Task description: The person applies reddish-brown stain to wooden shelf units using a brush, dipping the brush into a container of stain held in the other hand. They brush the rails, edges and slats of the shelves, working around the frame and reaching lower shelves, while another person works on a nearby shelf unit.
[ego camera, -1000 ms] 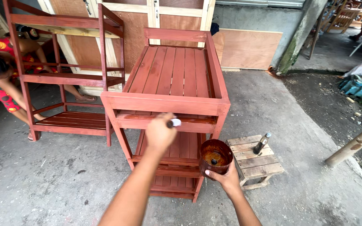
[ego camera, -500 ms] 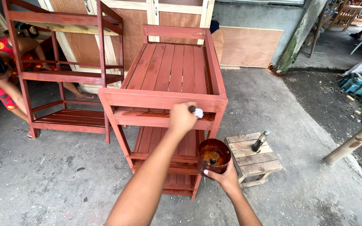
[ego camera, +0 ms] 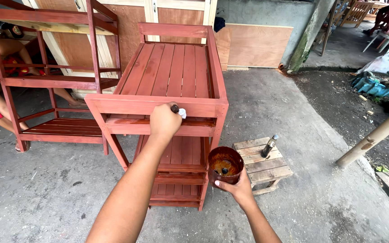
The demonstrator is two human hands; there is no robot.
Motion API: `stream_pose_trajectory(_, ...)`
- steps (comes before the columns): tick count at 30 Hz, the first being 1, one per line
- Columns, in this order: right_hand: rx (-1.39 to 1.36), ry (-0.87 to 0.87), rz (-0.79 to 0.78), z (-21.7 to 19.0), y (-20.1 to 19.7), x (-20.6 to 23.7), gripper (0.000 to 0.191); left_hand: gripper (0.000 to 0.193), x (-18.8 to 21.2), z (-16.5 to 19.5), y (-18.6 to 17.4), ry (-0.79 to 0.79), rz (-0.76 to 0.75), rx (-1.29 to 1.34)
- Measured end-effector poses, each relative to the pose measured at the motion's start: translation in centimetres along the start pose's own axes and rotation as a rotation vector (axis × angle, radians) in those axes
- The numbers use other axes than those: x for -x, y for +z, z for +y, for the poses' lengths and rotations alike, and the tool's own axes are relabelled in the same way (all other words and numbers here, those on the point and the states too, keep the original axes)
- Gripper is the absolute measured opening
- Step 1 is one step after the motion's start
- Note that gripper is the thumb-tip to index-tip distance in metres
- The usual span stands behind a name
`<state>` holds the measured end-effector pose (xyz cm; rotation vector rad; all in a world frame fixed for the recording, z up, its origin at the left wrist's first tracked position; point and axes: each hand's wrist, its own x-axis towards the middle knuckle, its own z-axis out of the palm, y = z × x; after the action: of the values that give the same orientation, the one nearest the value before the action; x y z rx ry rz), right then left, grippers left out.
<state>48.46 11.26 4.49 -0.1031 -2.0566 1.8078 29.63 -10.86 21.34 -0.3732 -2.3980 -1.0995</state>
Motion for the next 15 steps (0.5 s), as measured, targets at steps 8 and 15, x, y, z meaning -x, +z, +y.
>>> stream_pose_trajectory(8, -0.023, -0.022, -0.03, 0.1, 0.3, -0.9, 0.094, 0.007, 3.3, 5.9, 4.2, 0.221, -0.06, 0.225)
stream_pose_trajectory(15, -0.024, 0.016, -0.087, 0.4, 2.2, -1.5, 0.095, 0.009, 4.6, 5.2, 2.8, 0.022, 0.021, 0.232)
